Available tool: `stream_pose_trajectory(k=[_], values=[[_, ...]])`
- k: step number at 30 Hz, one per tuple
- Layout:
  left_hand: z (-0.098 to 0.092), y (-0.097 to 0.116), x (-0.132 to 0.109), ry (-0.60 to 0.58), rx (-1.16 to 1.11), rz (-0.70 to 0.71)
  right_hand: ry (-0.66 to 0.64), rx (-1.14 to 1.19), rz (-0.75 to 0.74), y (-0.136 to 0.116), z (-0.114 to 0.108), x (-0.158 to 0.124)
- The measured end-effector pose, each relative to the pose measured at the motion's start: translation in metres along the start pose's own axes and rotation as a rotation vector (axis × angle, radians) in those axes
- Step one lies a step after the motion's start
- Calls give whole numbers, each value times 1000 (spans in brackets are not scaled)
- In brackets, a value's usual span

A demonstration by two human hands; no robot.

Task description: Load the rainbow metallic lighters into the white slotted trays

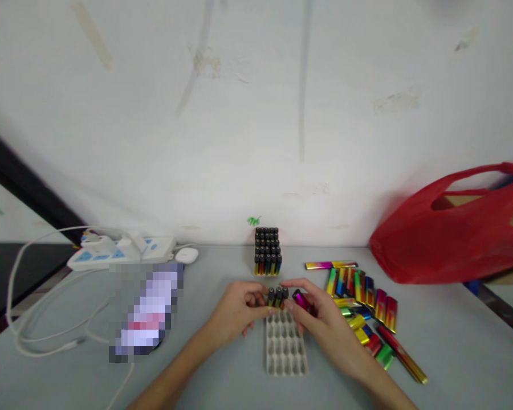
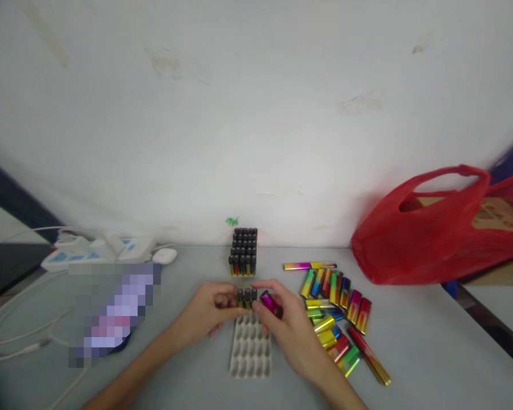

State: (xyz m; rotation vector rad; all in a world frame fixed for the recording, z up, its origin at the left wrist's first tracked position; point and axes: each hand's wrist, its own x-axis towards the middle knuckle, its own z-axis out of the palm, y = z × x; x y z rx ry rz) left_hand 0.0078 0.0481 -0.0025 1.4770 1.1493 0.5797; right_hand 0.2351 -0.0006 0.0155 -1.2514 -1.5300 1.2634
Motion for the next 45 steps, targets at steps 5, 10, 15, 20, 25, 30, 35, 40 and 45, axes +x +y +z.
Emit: stream_pose_trajectory(k=[5,10,15,20,25,30,35,40,45], values=[[1,-2,0,18,-6,9,-1,5,-2,-1,0,1],[1,-7,2,8,-26,14,-5,15,2,0,0,1],[1,-3,0,18,-10,9,-10,32,6,4,0,1],[1,-1,0,16,11,-9,-7,69,16,4,1,0],[1,-3,1,13,18,5,73,72,26,0,0,-1],[1,0,0,3,8,14,138,80,40,0,-4,0],[1,0,0,2,30,8,154,136,63,3,-6,4],[0,0,0,8,50,5,181,204,110,1,-5,6],[0,-3,0,4,44,0,222,323,136,1,-7,8]])
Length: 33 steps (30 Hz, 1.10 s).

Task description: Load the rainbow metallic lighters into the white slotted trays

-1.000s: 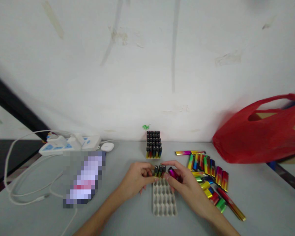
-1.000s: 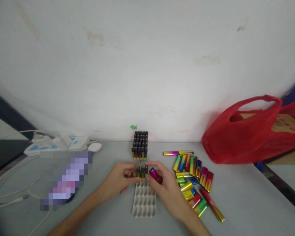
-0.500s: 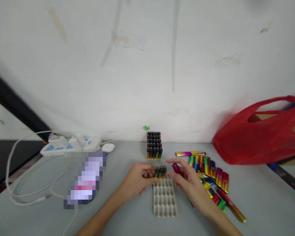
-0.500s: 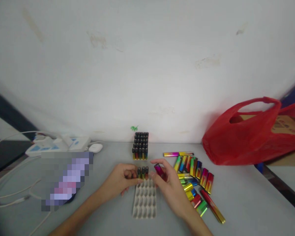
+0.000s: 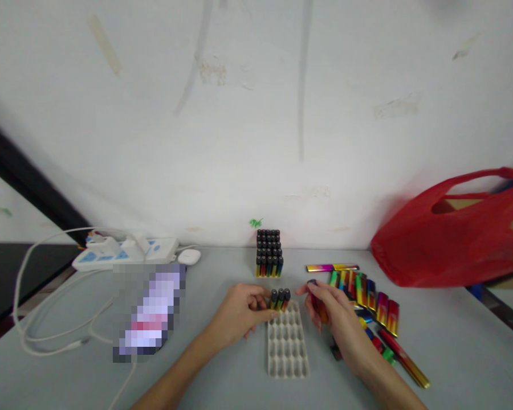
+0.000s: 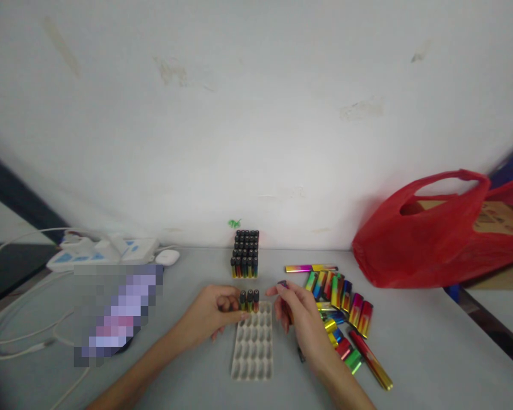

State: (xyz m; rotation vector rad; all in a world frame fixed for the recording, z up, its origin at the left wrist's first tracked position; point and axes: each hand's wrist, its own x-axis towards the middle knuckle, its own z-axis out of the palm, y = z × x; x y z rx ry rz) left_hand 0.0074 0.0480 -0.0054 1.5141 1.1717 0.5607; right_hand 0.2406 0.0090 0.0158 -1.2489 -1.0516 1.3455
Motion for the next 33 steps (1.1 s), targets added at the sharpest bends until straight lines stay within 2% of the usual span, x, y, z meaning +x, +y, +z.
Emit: stream_pose_trajectory(k=[5,13,25,33], values=[[0,-3,1,9,6,5,14,63,8,1,0,2],[-1,0,-1,3,11,10,-36,87,52,2,3,-1],[-2,-2,0,3,9,-19,-168,260,168,-1,1,1],[-1,0,0,11,25,-7,-206,266,195,-3,3,-2]])
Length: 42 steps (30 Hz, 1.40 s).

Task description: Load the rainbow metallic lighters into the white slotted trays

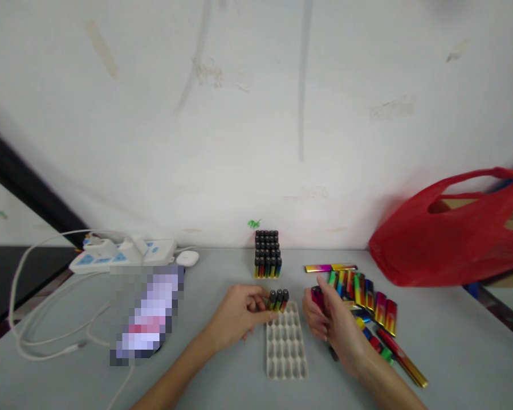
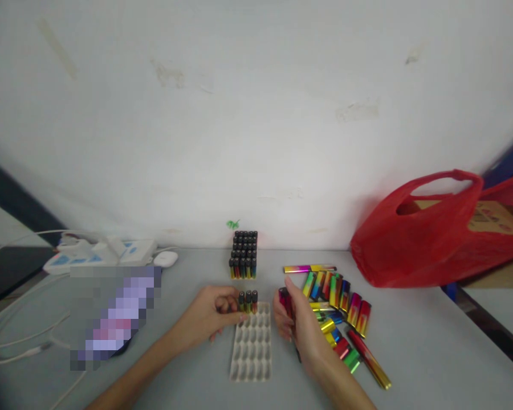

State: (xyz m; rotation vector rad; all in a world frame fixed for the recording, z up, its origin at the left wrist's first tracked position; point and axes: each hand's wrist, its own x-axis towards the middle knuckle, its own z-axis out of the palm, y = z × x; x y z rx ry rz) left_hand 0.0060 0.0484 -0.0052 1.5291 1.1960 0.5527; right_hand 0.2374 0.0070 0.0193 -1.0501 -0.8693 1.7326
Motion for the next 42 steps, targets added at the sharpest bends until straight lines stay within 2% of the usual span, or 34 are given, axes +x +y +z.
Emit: stream_pose_trajectory(k=[42], values=[[1,1,-1,-22,-28,20,14,-117,-64,5,-1,1]])
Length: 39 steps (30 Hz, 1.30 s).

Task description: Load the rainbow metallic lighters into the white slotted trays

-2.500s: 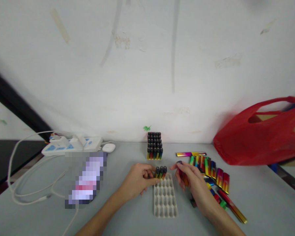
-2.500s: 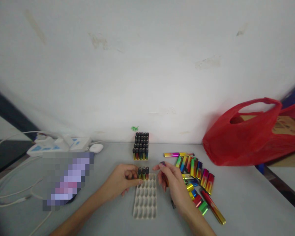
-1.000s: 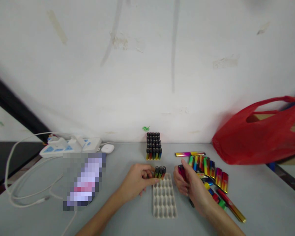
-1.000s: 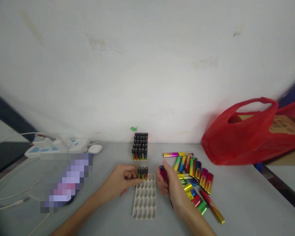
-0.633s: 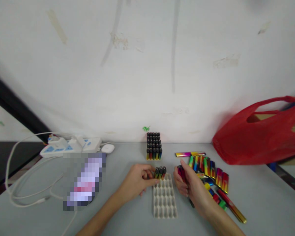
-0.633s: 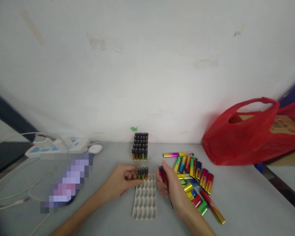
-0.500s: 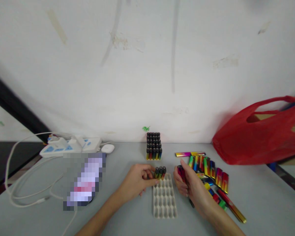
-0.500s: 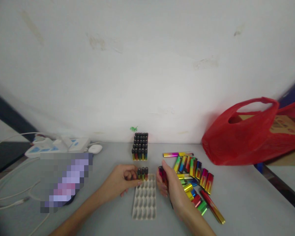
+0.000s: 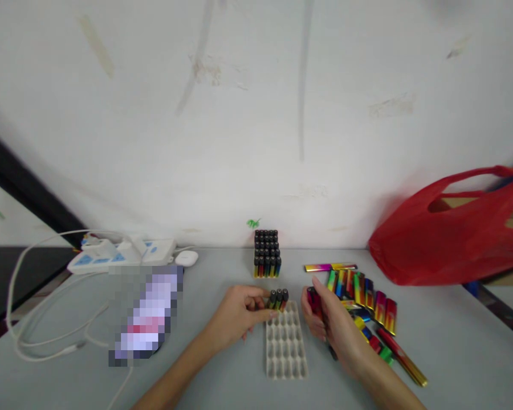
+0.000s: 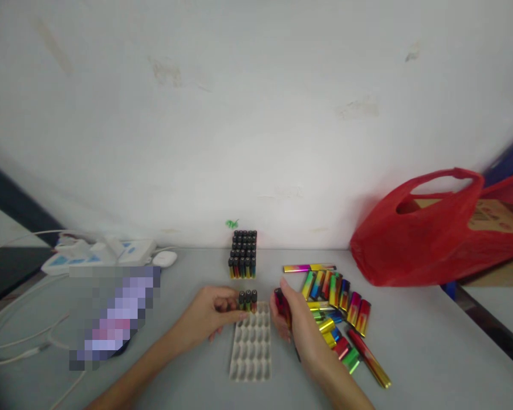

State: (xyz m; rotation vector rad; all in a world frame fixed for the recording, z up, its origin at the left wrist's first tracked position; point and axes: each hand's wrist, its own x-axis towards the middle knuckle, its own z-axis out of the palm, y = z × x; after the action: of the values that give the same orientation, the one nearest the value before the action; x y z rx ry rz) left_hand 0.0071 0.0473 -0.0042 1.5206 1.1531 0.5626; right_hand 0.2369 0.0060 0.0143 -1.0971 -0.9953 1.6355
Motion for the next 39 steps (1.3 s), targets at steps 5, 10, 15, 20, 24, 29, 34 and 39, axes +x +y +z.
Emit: stream_pose_trajectory(k=[5,10,15,20,24,29,34,39], values=[[0,2,-1,-2,9,-2,9,-19,-7,1,0,0],[1,3,0,20,28,-9,9,1,10,2,0,1],[-1,4,-1,23,32,-13,-14,74,50,2,2,1],[-2,4,-1,3,11,-35,-42,140,84,-1,4,1],[-1,1,0,15,-4,-34,-58,158,79,-1,4,2],[1,-1,-1,1,-23,-53,-52,157,75,-2,2,0],[-1,4,-5,-2,19,-94,-54,157,72,1,2,1],[0,8,-7,13,27,-90,-47,139,67,-2,3,0]])
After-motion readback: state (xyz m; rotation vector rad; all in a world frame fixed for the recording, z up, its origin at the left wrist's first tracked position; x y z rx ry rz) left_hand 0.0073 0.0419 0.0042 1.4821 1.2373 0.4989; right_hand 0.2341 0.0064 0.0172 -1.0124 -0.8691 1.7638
